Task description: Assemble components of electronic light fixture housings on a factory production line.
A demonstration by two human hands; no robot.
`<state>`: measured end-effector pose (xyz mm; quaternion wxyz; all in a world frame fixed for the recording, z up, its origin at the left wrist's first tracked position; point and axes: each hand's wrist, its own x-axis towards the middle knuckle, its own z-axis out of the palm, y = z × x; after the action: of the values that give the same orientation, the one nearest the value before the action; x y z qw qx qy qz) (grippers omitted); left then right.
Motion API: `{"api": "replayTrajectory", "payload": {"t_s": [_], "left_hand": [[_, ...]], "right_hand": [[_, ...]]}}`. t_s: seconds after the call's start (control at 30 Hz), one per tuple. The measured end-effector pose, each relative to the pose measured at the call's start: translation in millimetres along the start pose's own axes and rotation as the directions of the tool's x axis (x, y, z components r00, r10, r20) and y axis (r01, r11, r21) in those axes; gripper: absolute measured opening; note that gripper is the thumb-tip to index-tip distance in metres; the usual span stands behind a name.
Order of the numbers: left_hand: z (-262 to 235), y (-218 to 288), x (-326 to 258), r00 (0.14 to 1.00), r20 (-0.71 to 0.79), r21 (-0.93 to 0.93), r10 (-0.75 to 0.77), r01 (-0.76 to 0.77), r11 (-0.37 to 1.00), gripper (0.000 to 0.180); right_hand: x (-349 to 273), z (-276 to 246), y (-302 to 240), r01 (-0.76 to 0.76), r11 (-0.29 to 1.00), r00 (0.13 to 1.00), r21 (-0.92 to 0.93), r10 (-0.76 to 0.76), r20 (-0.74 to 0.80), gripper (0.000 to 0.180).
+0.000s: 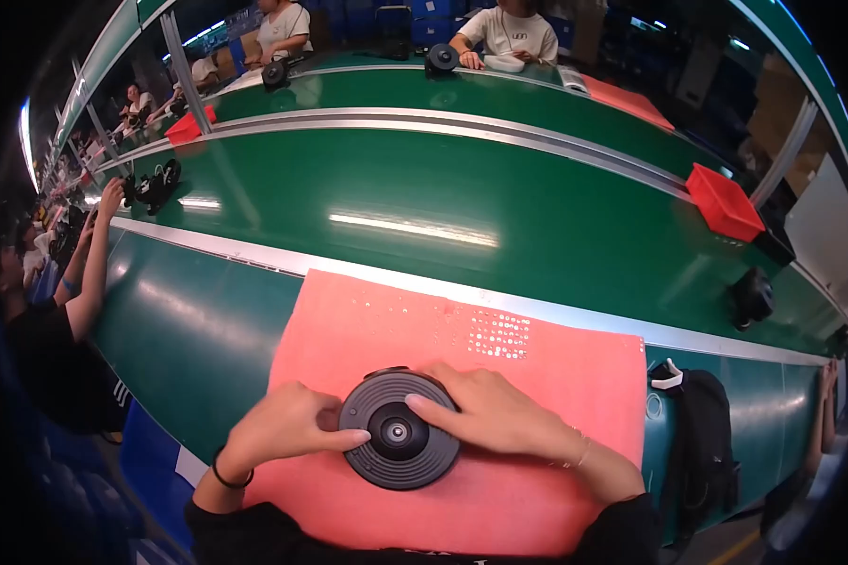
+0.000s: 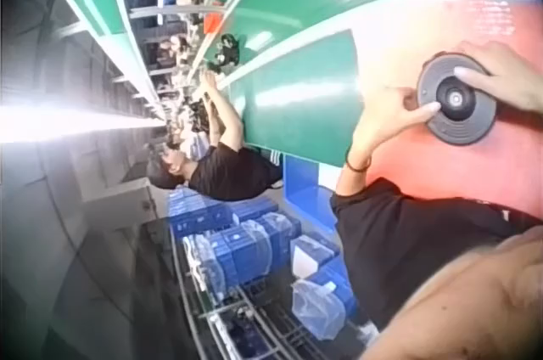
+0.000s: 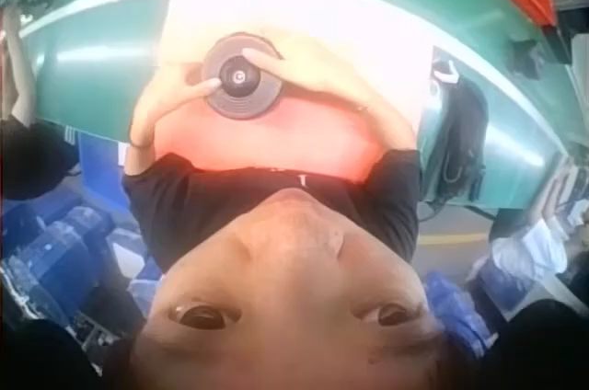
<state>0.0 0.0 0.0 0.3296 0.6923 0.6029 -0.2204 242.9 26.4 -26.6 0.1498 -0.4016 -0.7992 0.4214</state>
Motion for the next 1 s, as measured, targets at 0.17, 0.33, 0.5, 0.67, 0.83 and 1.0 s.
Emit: {"api": "replayTrajectory", "payload": {"t_s": [0.17, 0.33, 0.5, 0.67, 0.83, 1.0], "left_hand": [[43.7, -0.9, 16.6, 0.847, -0.408, -0.803, 0.342, -0.511, 0.307, 0.059], [17.8, 33.7, -0.1, 0.691, -0.649, -0.527, 0.319, -0.71, 0.467, 0.086], [5.3, 51.8, 4.7, 0.473, -0.797, -0.224, 0.376, -0.808, 0.544, 0.083], [-8.5, 49.7, 30.4, 0.467, -0.802, -0.261, 0.372, -0.834, 0.486, 0.083], [-31.5, 44.3, 56.5, 0.362, -0.842, -0.392, 0.401, -0.92, 0.01, 0.078], [-25.7, 80.0, 101.9, 0.559, -0.815, -0.568, 0.15, -0.722, -0.395, 0.068]], "right_hand": [[-5.6, -6.6, 3.1, -0.024, 0.972, 0.996, 0.235, 0.003, 0.087, 0.063], [-11.3, -6.6, -11.8, 0.24, 0.942, 0.927, 0.234, -0.151, -0.344, 0.07], [-0.4, -17.6, 5.9, 0.448, 0.894, 0.738, 0.001, -0.369, -0.564, 0.071], [5.9, -25.7, 14.8, 0.396, 0.891, 0.775, 0.22, -0.196, -0.601, 0.087], [-0.6, -37.9, 9.0, 0.418, 0.869, 0.793, 0.266, -0.206, -0.573, 0.092], [6.4, -36.2, 15.3, 0.448, 0.856, 0.75, 0.258, -0.202, -0.63, 0.09]]}}
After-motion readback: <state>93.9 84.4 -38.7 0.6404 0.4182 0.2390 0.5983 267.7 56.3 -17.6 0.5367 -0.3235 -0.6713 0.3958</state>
